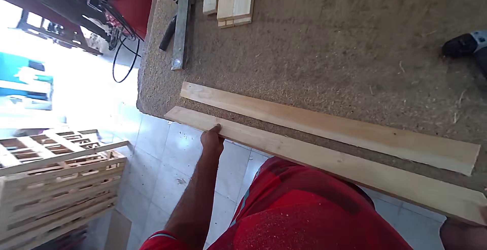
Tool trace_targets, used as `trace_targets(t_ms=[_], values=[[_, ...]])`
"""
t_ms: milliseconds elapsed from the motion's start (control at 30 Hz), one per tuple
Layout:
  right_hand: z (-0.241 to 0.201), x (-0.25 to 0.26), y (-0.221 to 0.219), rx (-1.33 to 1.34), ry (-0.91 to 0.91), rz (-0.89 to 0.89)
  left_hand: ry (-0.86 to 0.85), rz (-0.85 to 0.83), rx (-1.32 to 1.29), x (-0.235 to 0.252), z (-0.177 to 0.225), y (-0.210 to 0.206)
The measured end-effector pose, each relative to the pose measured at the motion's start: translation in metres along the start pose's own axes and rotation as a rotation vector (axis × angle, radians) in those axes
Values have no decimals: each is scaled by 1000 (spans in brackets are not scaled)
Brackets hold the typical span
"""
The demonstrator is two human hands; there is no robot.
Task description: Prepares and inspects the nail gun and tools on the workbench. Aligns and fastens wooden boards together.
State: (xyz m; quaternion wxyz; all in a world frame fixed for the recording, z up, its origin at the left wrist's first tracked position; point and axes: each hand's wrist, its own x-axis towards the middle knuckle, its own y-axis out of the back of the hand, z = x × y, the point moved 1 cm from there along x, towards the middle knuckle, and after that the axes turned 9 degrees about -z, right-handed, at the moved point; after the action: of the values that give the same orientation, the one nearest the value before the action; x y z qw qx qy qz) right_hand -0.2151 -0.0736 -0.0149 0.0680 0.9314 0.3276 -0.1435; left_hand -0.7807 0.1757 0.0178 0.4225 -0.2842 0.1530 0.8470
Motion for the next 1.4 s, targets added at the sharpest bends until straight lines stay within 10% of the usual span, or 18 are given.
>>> trace_targets(t_ms=[367,567,1400], values=[[-2,8,-9,-760,-288,-13,120,-254,-44,41,-16,7],[1,13,-11,-709,-218,-6,407,-203,645,45,13,4],[7,24,-9,-730,-233,-85,135,-227,995,45,-3,13]])
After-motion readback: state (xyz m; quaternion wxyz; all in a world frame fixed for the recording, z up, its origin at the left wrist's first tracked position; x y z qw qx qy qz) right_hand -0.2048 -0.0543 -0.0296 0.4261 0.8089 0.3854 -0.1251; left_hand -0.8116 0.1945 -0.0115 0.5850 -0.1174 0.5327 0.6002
